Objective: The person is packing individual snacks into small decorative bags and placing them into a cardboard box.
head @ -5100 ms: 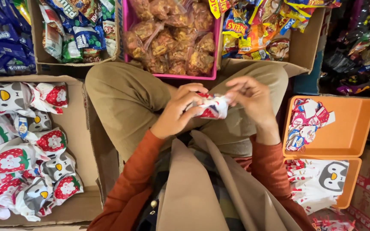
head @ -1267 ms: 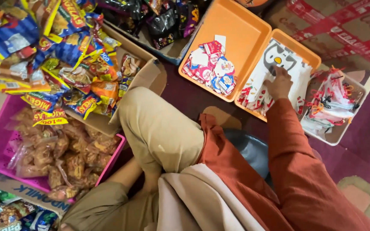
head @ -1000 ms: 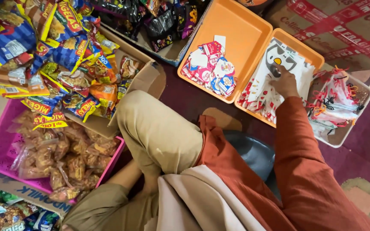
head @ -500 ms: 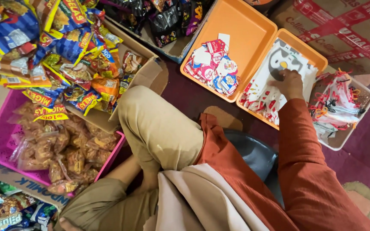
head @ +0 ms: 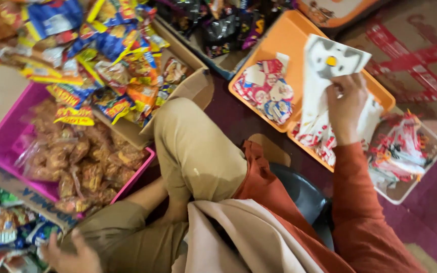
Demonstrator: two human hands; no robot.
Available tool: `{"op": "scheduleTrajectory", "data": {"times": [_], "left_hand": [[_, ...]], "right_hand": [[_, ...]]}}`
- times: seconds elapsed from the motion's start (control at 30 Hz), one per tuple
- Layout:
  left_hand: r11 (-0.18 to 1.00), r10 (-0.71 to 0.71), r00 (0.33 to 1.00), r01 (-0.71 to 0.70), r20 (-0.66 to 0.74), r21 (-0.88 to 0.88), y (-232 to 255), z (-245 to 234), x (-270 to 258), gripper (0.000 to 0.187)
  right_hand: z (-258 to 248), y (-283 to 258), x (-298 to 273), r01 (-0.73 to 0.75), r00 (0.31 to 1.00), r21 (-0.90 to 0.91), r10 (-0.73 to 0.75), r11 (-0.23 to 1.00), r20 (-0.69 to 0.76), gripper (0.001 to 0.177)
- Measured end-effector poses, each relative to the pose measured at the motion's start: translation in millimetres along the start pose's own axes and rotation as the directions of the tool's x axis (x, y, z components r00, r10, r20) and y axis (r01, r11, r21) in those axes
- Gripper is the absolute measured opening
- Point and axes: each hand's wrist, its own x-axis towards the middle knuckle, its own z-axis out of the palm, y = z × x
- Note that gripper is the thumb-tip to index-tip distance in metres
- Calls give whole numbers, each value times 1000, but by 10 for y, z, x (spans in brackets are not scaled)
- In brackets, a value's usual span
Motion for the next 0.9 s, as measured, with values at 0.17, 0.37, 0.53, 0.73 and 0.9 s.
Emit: {"op": "scheduleTrajectory", "data": {"times": [0.17, 0.37, 0.53, 0.73, 0.9], "left_hand": [[923, -187, 978, 206, 91, -324, 1823, 1114, 846, 36], [940, 259, 965, -245, 31, -239, 3047, 1451, 1145, 18], [968, 91, 996, -82, -24, 239, 2589, 1615, 874, 11], [918, -41, 992, 84, -117, 389, 2152, 1657, 618, 22], [946, -96, 989, 125, -109, 300, 1686, 1618, 390, 13]], "right_hand": [[32, -1858, 87, 235, 969, 419, -247, 877, -26, 23], [596, -3328, -349, 604, 777, 316, -628, 731, -33, 15], [747, -3703, -666, 657, 686, 355, -723, 665, 82, 17], [942, -3759, -1152, 654, 606, 423, -769, 628, 205, 21], [841, -3809, -1221, 621, 561, 474, -776, 625, 289, 36]]}}
